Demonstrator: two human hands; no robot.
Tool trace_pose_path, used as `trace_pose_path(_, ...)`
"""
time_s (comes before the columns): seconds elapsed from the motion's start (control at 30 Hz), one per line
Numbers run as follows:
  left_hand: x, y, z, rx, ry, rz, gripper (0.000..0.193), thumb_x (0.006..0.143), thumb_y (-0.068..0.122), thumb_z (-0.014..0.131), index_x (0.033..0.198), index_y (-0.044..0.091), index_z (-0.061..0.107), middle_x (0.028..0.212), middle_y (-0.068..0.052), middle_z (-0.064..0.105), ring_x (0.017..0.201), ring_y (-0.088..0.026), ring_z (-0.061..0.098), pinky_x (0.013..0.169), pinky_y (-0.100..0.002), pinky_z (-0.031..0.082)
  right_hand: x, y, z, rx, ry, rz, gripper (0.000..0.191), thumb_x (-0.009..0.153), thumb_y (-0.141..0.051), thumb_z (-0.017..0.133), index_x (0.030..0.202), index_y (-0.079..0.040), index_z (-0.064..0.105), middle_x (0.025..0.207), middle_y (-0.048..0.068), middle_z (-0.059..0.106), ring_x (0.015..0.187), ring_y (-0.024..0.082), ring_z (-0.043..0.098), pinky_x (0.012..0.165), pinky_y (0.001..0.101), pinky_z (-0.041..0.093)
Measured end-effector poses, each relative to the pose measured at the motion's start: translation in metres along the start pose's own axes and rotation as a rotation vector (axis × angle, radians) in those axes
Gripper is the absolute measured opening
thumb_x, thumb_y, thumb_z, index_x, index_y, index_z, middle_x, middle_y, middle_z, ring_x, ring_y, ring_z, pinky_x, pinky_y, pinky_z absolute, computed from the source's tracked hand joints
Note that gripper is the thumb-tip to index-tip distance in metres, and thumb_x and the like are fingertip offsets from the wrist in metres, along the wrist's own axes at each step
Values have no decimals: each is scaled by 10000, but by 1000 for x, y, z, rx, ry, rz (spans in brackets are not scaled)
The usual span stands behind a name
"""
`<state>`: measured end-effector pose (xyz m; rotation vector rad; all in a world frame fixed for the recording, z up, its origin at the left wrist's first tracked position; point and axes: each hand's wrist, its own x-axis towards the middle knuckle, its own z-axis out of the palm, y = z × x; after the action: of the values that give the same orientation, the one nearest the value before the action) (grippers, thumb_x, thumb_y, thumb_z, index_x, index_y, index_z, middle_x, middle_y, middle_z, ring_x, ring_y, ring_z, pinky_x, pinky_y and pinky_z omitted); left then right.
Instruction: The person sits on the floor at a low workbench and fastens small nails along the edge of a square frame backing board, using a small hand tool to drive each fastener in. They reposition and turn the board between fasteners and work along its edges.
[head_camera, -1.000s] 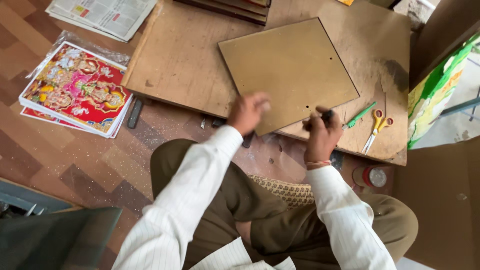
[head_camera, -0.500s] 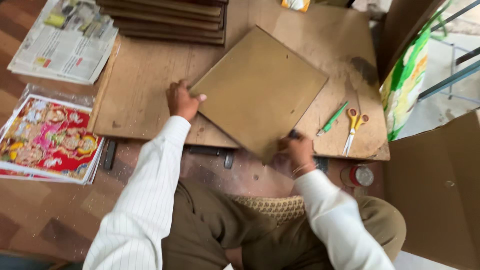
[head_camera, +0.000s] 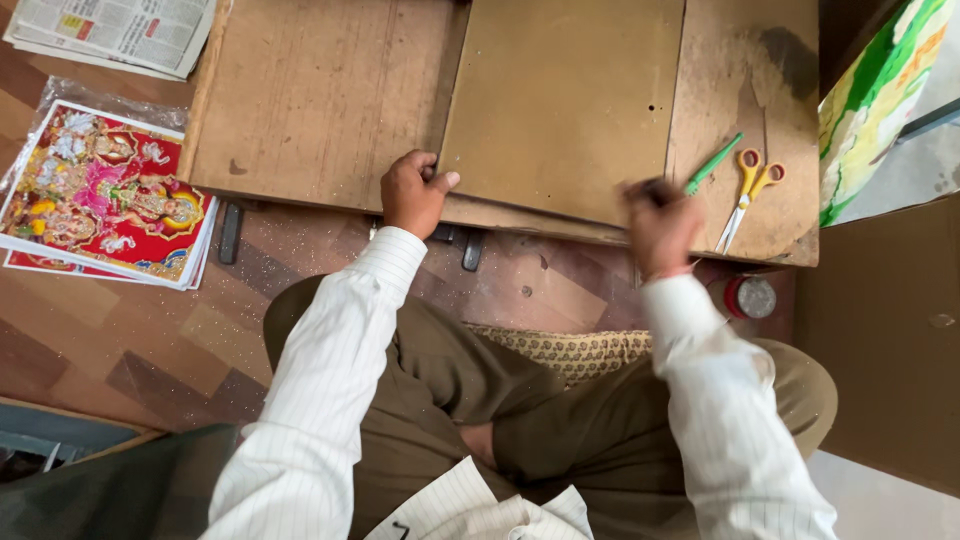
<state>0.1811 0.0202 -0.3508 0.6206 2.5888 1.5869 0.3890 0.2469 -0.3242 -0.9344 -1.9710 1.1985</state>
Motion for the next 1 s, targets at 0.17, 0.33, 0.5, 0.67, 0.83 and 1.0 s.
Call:
trace_pose_path(0.17,-4,-5,5,-314,-51,-195,276,758,23,852,980,-52,706,818,-93,738,667,-147,706,564,-305,601,-91,12,67,-675,-292,-272,206,770,-196,780,963,-133,807,823,171,751,715,385,725,621,485,579)
trace_pose_path(0.33,-4,-4,-1,-469,-99,-276,212,776,-18,806,956,-55,701,812,-76,731,658,-135,744,499,-290,641,-81,16,95,-793,-285,-64,211,824,-230,725,1016,-177,793,883,191,740,790,419,714,707,497,593)
trace_pose_path(0.5,2,-7,-5,-483,-198,-343,221,830,-18,800,994,-99,676,808,-127,742,579,-185,730,475,-305,603,-74,9,110,-808,-281,-75,196,823,-298,753,984,-198,801,875,197,738,804,424,711,723,512,587)
trace_pose_path(0.67,8,-14,-6,-615,-287,-353,297,823,-53,783,1062,-132,624,831,-172,720,583,-201,728,476,-313,605,-70,1,115,-835,-290,-211,193,787,-294,748,928,-173,801,831,190,741,765,410,715,656,523,578)
trace_pose_path(0.83,3,-10,-3,-516,-250,-288,270,834,-60,757,1057,-134,625,847,-172,733,607,-204,746,485,-309,610,-72,-2,106,-873,-307,-209,277,829,-334,741,900,-66,738,817,241,719,752,413,713,656,511,578)
trace_pose_path(1.0,-2,1,-3,-438,-210,-277,237,831,-55,763,1021,-137,648,843,-183,739,609,-216,749,485,-322,618,-94,0,88,-672,-283,-325,196,818,-222,719,908,-48,727,882,257,719,733,424,703,604,512,566)
